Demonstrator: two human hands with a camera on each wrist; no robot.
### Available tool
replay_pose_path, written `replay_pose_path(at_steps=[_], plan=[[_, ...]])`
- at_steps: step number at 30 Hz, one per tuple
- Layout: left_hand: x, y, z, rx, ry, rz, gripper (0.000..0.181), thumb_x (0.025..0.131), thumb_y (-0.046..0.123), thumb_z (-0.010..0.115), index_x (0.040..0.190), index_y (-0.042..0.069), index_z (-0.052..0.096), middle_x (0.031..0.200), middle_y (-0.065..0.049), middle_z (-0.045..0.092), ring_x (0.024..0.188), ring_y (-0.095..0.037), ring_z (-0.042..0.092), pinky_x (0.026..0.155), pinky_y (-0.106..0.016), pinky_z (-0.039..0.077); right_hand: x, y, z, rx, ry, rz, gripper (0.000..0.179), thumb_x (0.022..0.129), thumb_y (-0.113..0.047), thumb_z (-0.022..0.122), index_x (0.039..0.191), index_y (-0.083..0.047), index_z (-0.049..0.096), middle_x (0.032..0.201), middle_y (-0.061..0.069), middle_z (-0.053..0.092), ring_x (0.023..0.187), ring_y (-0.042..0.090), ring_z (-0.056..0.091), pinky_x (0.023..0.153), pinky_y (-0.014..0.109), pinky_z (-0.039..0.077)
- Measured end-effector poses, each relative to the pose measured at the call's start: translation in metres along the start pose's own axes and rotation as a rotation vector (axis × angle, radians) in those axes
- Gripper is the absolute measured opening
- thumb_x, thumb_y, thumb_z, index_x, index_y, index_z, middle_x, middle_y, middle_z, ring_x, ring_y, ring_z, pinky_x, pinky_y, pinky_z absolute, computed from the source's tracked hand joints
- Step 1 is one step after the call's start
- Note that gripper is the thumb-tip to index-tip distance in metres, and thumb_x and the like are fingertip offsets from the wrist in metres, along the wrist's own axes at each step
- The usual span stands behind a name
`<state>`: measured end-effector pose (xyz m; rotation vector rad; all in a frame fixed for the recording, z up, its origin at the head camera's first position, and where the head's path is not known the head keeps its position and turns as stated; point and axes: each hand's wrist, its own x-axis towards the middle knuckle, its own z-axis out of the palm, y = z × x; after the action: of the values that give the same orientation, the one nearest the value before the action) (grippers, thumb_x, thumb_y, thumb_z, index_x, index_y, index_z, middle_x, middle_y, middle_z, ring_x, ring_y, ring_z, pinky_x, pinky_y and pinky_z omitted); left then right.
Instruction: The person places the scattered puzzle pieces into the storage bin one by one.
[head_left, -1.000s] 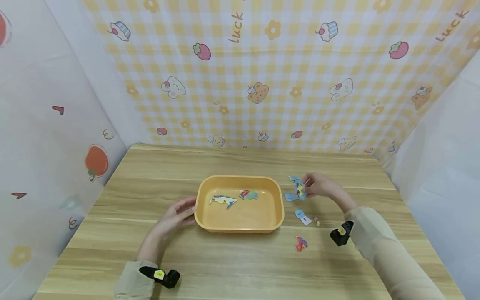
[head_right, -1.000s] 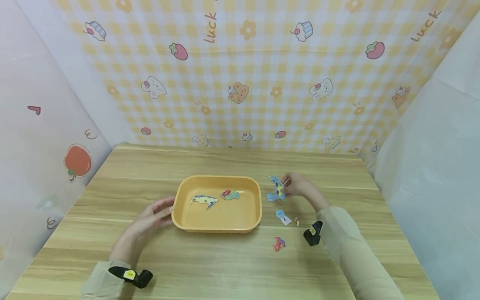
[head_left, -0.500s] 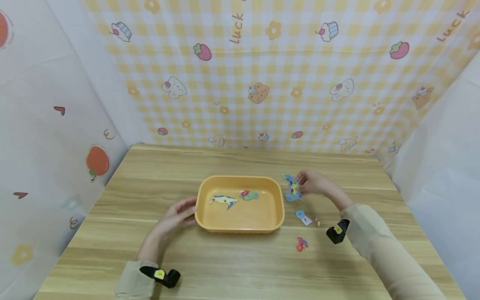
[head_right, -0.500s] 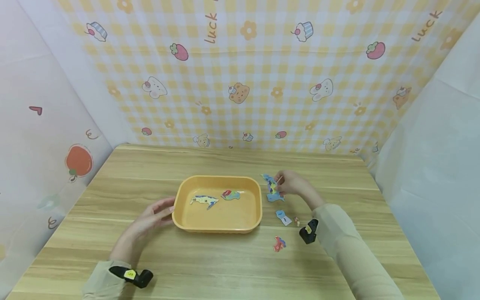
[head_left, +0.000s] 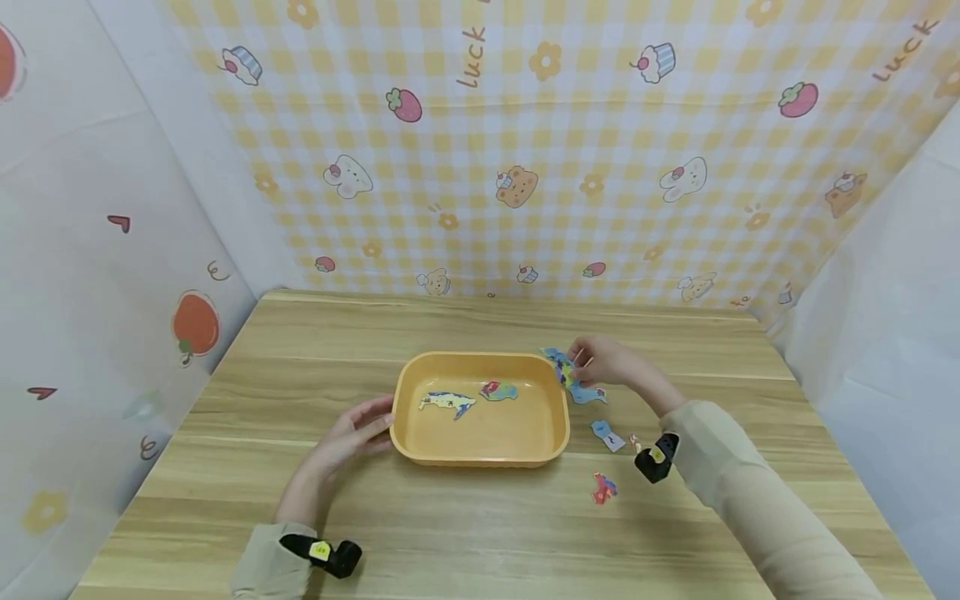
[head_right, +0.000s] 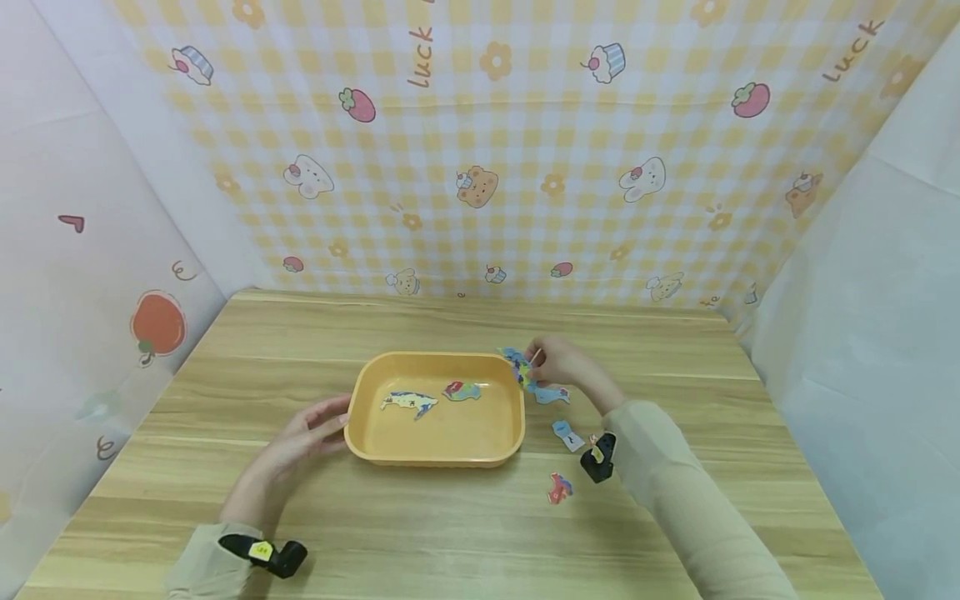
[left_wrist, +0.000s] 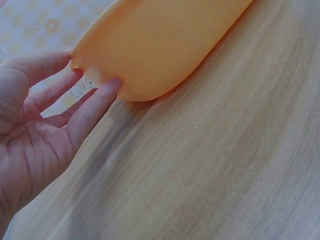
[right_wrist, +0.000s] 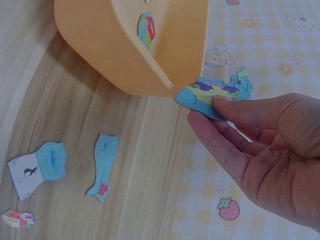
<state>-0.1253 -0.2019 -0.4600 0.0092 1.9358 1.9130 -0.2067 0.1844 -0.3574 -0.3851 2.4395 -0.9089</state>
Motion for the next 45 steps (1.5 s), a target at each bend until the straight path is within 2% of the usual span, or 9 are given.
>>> replay_pose_path(at_steps=[19, 28, 31, 32, 36, 37, 42, 44, 45], plan=[[0.003, -0.003, 0.000, -0.036, 0.006, -0.001, 0.056, 0.092, 0.018, 0.054, 0.139, -0.001, 0.030, 0.142, -0.023, 0.033, 0.112, -0.020, 0.054, 0.089, -0.035, 0.053, 0.026, -0.027, 0.025, -0.081, -0.036, 0.004, 0.019, 0.086, 0.001, 0.056, 0.105, 0.006, 0.056, 0.093, 0.016, 0.059, 0.076, 0.018, 0.061, 0.070, 0.029, 0.058], [0.003, -0.002, 0.000, -0.024, 0.000, 0.007, 0.057, 0.092, 0.020, 0.054, 0.139, -0.002, 0.030, 0.142, -0.024, 0.033, 0.110, -0.017, 0.055, 0.089, -0.035, 0.053, 0.037, -0.034, 0.041, -0.114, -0.066, 0.028, 0.017, 0.084, 0.005, 0.057, 0.101, 0.005, 0.061, 0.086, 0.013, 0.058, 0.073, 0.017, 0.057, 0.065, 0.026, 0.057], [0.003, -0.002, -0.001, -0.020, -0.006, 0.011, 0.058, 0.092, 0.021, 0.054, 0.139, -0.003, 0.029, 0.142, -0.025, 0.032, 0.110, -0.016, 0.055, 0.089, -0.035, 0.053, 0.049, -0.025, 0.048, -0.159, -0.101, -0.003, 0.016, 0.083, 0.003, 0.059, 0.099, 0.001, 0.064, 0.084, 0.010, 0.060, 0.070, 0.016, 0.059, 0.063, 0.025, 0.056], [0.003, -0.002, -0.001, -0.020, -0.006, 0.010, 0.059, 0.092, 0.022, 0.055, 0.139, -0.003, 0.030, 0.141, -0.025, 0.032, 0.109, -0.016, 0.055, 0.089, -0.035, 0.053, 0.059, -0.013, 0.051, -0.163, -0.113, -0.064, 0.014, 0.083, 0.001, 0.061, 0.096, -0.001, 0.065, 0.081, 0.007, 0.061, 0.067, 0.014, 0.058, 0.059, 0.022, 0.055], [0.003, -0.002, 0.000, -0.026, -0.007, 0.010, 0.059, 0.091, 0.022, 0.055, 0.139, -0.003, 0.030, 0.141, -0.025, 0.032, 0.109, -0.015, 0.055, 0.089, -0.035, 0.053, 0.088, 0.014, 0.066, -0.209, -0.161, -0.129, 0.011, 0.081, -0.004, 0.065, 0.091, -0.009, 0.067, 0.080, 0.002, 0.063, 0.065, 0.012, 0.058, 0.055, 0.023, 0.052], [0.003, -0.001, 0.000, -0.025, -0.003, 0.007, 0.059, 0.091, 0.022, 0.056, 0.138, -0.003, 0.030, 0.141, -0.025, 0.033, 0.109, -0.015, 0.055, 0.089, -0.034, 0.053, 0.089, 0.014, 0.069, -0.233, -0.156, -0.160, 0.011, 0.081, -0.004, 0.065, 0.091, -0.009, 0.067, 0.081, 0.003, 0.064, 0.067, 0.012, 0.058, 0.055, 0.023, 0.052], [0.003, -0.002, 0.000, -0.022, 0.006, 0.002, 0.058, 0.091, 0.022, 0.055, 0.138, -0.003, 0.031, 0.141, -0.024, 0.033, 0.109, -0.014, 0.055, 0.088, -0.033, 0.053, 0.122, 0.044, 0.088, -0.279, -0.145, -0.200, 0.017, 0.077, 0.001, 0.065, 0.087, -0.012, 0.068, 0.077, 0.002, 0.062, 0.064, 0.012, 0.057, 0.052, 0.023, 0.051], [0.002, -0.002, -0.001, -0.019, 0.004, 0.003, 0.059, 0.092, 0.022, 0.055, 0.138, -0.004, 0.030, 0.141, -0.025, 0.033, 0.109, -0.013, 0.054, 0.089, -0.033, 0.053, 0.130, 0.048, 0.092, -0.267, -0.166, -0.170, 0.019, 0.076, 0.001, 0.066, 0.087, -0.014, 0.068, 0.076, 0.001, 0.061, 0.062, 0.012, 0.057, 0.051, 0.024, 0.051], [0.002, -0.002, -0.001, -0.021, 0.007, 0.001, 0.059, 0.092, 0.022, 0.055, 0.138, -0.003, 0.030, 0.141, -0.024, 0.033, 0.109, -0.013, 0.055, 0.089, -0.032, 0.053, 0.131, 0.050, 0.093, -0.260, -0.166, -0.206, 0.020, 0.075, 0.003, 0.064, 0.085, -0.014, 0.068, 0.074, 0.001, 0.060, 0.060, 0.011, 0.055, 0.049, 0.022, 0.050]])
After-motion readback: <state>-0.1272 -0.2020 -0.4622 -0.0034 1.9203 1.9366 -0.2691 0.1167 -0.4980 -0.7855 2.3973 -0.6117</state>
